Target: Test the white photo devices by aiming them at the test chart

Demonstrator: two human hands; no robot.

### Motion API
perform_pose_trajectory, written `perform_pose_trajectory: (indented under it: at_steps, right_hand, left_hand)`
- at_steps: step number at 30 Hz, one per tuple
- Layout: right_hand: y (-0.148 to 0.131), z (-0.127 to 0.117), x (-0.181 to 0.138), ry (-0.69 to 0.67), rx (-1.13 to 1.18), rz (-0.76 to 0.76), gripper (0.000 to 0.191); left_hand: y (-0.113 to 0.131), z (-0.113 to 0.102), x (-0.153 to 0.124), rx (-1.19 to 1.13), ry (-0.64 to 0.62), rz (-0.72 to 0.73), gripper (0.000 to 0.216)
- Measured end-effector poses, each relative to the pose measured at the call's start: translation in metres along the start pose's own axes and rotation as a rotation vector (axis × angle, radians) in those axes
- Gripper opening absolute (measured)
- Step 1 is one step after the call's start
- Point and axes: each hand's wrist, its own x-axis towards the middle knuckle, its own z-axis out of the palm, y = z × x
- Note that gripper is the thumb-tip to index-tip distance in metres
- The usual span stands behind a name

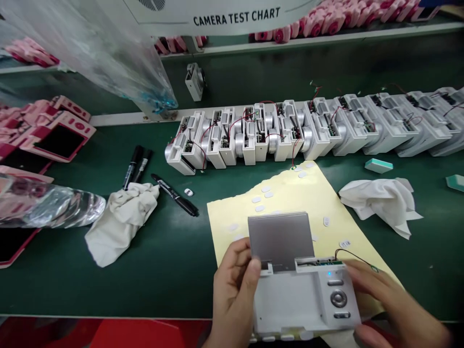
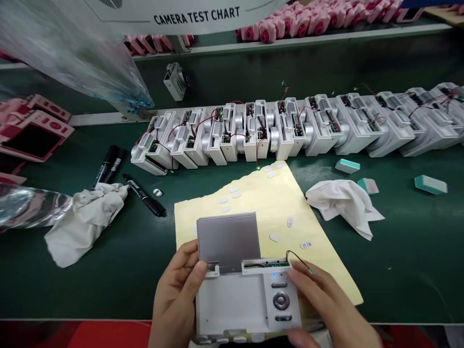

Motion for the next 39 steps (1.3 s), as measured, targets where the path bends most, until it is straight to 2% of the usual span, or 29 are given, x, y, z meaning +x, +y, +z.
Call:
perform_pose_trajectory:
  at_steps: [3,7,9,15,19,21,24,29,35,37,39]
  right_hand:
    - [-0.016,0.02,0.015,-0.05,-0.048,-0.099,0.049]
    - [-0.037,0.026,0.023,0.105,0.152,-0.183,0.038]
    - [-0.045,0.023,0.02,0.168,0.269,-0.238,0.035]
    - [-0.062,0.007,-0.003,0.292,0.428,-0.287,0.028]
    - [-0.073,-0.006,-0.025,0.385,0.439,-0.237,0.026]
    - [-0.077,-0.012,-0.035,0.399,0.418,-0.216,0.026]
    - [-0.08,-0.02,-0.048,0.366,0.39,-0.233,0.027]
    - [-0.085,-0.027,-0.063,0.313,0.447,-0.26,0.026]
    - [-0.089,-0.025,-0.072,0.334,0.481,-0.248,0.031]
    - [-0.089,-0.024,-0.073,0.342,0.479,-0.25,0.033]
    - [-0.089,-0.024,-0.073,0.343,0.491,-0.255,0.033]
  left_hand:
    - [0.001,0.003,-0.007,-0.049,-0.012,0.101,0.025]
    - [0.012,0.013,-0.036,-0.059,0.121,0.379,0.025]
    - [0.02,0.019,-0.052,-0.049,0.14,0.485,0.025]
    - [0.027,0.022,-0.087,0.026,0.027,0.654,0.032]
    - [0.013,0.003,-0.093,0.09,-0.162,1.03,0.063]
    - [0.006,-0.009,-0.094,0.165,-0.19,1.147,0.055]
    - [-0.002,-0.021,-0.098,0.32,-0.164,1.238,0.045]
    - [-0.006,-0.032,-0.109,0.476,-0.211,1.41,0.051]
    - [-0.008,-0.035,-0.121,0.526,-0.221,1.425,0.073]
    - [-0.007,-0.034,-0.123,0.521,-0.208,1.384,0.074]
    - [-0.007,-0.032,-0.123,0.512,-0.21,1.408,0.072]
